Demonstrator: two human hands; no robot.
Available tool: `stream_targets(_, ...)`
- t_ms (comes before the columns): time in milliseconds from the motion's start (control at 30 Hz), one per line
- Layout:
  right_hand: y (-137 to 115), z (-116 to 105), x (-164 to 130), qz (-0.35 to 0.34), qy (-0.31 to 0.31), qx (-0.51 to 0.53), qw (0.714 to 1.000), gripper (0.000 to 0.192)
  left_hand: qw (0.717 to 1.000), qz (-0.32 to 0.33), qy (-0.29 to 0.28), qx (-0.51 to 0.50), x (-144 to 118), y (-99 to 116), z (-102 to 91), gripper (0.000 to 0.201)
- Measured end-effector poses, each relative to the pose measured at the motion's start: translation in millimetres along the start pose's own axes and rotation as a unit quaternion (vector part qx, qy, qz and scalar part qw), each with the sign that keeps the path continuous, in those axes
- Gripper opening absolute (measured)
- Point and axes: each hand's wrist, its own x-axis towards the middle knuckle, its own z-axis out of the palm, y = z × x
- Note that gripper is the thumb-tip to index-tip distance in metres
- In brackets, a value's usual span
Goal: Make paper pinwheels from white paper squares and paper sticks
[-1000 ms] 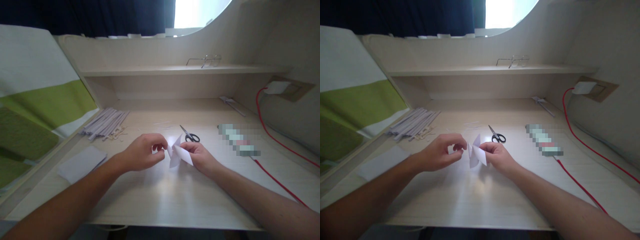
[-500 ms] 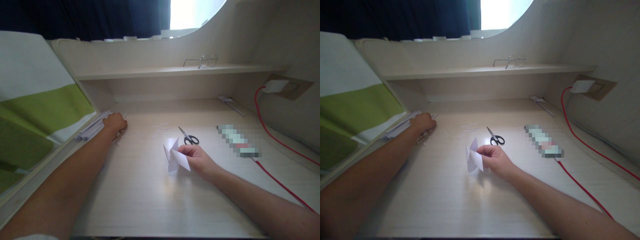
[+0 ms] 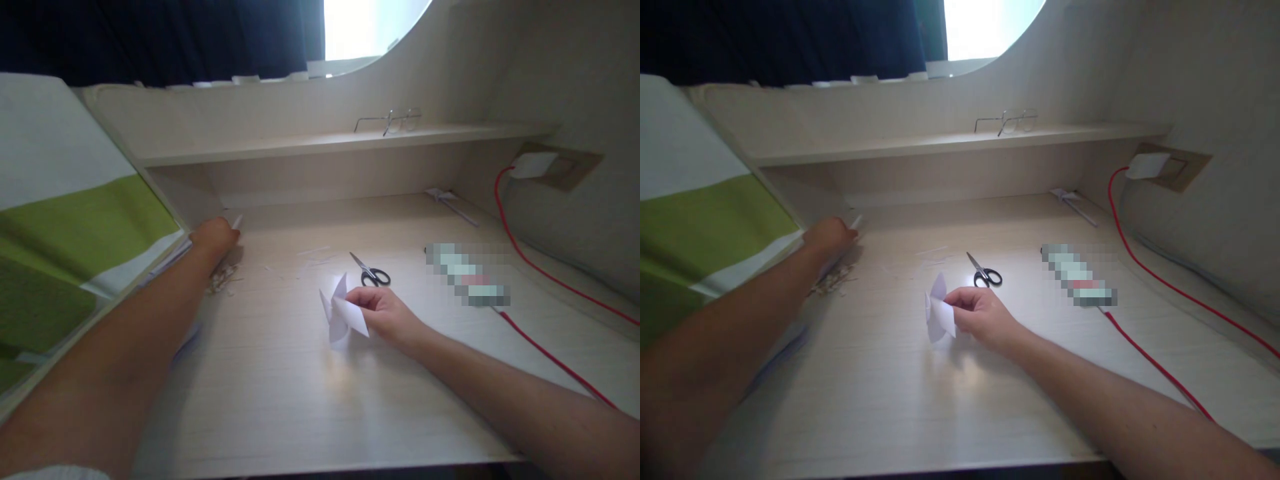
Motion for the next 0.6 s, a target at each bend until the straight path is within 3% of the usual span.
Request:
stream_targets(167, -1, 0, 0, -0.008, 0.001, -0.017, 1.000, 0.018, 0.991, -0.086, 0.058, 0.079, -2, 25, -22.8, 0.039)
stream_targets(300, 2, 0, 1, -0.019, 0.007, -0.013, 1.000, 0.017, 0.996, -0.060, 0.053, 0.028, -12, 55, -28.5, 0.035)
stream_targets(433, -1, 1, 1, -0.027, 0.011, -0.011, 1.000, 0.017, 0.995, -0.006, 0.057, -0.085, -42, 87, -6.8, 0.026)
stream_targets(600, -12, -3, 0, -0.054, 0.050, -0.005, 0.997, 0.017, 0.976, 0.061, 0.012, -0.207, -109, 114, 33.8, 0.039)
